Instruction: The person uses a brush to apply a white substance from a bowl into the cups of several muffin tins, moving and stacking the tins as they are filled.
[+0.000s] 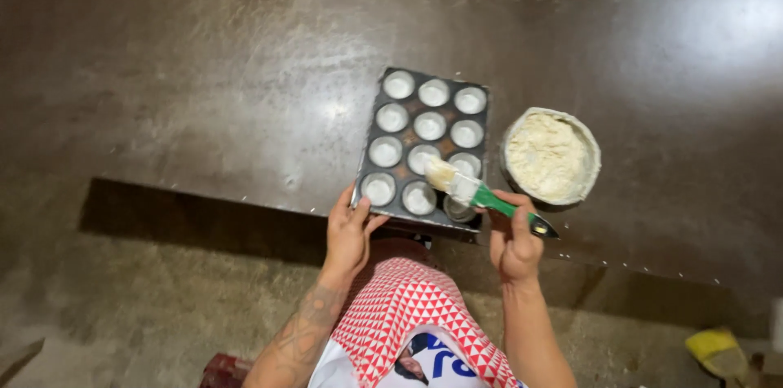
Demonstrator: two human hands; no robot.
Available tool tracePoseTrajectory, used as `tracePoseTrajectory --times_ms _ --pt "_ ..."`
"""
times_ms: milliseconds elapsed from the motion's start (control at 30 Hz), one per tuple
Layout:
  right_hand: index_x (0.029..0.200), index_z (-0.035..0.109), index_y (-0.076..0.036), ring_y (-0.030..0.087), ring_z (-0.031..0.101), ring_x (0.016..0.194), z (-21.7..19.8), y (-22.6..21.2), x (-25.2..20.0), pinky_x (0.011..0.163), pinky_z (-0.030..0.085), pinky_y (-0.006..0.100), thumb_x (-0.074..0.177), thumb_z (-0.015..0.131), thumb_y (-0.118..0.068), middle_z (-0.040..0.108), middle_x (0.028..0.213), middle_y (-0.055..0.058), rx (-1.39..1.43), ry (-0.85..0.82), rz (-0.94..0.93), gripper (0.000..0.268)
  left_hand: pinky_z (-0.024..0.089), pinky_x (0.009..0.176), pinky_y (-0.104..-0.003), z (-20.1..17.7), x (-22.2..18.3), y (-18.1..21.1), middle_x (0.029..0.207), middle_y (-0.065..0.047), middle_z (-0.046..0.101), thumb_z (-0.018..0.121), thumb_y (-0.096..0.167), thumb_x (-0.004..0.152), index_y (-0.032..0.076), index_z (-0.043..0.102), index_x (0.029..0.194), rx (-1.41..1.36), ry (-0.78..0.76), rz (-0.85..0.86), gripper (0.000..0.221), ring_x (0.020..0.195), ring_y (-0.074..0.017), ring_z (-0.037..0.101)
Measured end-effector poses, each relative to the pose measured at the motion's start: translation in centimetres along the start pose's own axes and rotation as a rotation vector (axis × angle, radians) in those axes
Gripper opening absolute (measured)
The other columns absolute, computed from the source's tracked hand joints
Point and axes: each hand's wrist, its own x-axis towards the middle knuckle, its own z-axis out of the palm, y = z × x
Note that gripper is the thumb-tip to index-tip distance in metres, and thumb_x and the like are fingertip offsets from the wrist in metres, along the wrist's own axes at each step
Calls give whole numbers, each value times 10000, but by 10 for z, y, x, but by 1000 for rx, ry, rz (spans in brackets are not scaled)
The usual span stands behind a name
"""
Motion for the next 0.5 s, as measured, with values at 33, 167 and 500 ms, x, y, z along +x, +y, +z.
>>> tracePoseTrajectory --times_ms 33,167,500 --pt "1303 575 18 293 624 1139 -4 -2 -2 1072 474 460 1138 474 -386 660 1244 184 29 24 -3 449 613 837 -389 -3 -1 2 1200 -124 673 551 79 1009 -1 490 1436 -42 -15 38 438 1027 -212 680" --pt "1346 581 7 312 635 1215 -23 -22 -3 1099 478 478 1158 464 -447 658 1262 177 131 33 -161 505 596 817 -430 -41 0 15 1252 -153 637 556 33 1003 -22 487 1449 -120 99 218 454 1059 -259 654" --pt "1297 590 87 304 723 953 -43 -29 -18 820 602 369 1111 505 -327 702 1094 224 -363 381 -127 462 601 925 -525 -279 107 98 1361 -202 623 478 -22 1111 -25 380 1559 14 256 463 459 1063 -332 691"
